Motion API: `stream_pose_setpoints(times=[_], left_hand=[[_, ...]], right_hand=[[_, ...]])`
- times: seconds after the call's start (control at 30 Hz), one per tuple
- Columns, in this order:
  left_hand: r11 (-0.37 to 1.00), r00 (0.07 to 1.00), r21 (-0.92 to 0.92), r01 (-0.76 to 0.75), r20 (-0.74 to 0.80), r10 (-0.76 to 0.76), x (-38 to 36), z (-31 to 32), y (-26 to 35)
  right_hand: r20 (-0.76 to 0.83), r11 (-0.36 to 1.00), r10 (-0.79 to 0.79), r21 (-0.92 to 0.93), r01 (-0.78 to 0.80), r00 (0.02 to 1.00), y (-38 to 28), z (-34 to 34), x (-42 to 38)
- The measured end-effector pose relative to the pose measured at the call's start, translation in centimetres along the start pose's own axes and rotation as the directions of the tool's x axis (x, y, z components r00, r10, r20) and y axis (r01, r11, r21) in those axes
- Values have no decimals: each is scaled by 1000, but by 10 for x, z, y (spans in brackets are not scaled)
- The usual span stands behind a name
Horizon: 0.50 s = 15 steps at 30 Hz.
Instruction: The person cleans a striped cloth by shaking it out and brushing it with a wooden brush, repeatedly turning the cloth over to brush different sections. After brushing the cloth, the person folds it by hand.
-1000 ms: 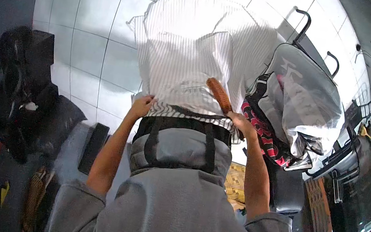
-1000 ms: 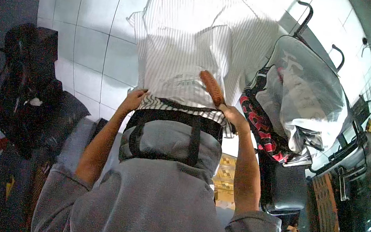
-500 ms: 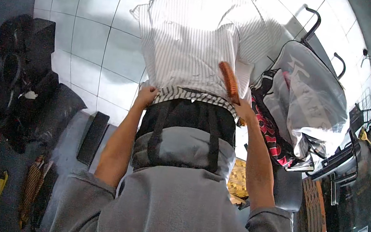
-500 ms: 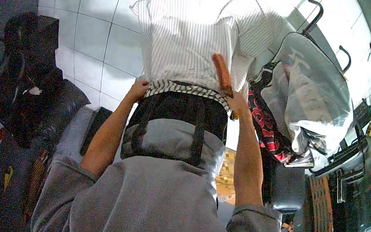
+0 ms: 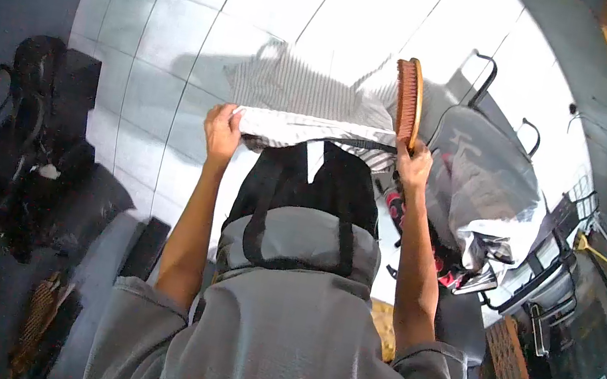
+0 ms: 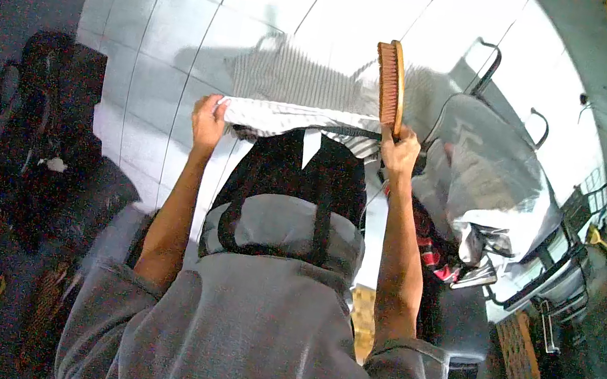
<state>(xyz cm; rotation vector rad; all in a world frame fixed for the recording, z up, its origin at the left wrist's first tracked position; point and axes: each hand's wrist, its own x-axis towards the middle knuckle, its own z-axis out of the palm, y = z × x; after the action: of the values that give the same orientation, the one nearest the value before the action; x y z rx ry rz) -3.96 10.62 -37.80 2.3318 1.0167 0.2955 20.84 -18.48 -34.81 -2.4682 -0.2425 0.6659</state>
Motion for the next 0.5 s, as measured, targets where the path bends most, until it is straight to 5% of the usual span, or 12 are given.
stream_pose_setpoints(times=[0.17,0.27,0.37,0.5], left_hand=[[966,948,11,-259,-186,256,82,-74,68],[952,949,-220,-211,-279,146,98,-98,94],[912,951,-386,-140,-310,15,102,-108,112],[872,941,-455,-178,-339,15,99,-115,118]], right_hand=[[-40,973,-121,194,126,992,-72,-81,22],[122,877,-145,475,70,982,-99,-116,18],[99,771,-148,635,52,984,-86,-106,19],[-82,812,-177,551,193,981,-98,-102,-7]])
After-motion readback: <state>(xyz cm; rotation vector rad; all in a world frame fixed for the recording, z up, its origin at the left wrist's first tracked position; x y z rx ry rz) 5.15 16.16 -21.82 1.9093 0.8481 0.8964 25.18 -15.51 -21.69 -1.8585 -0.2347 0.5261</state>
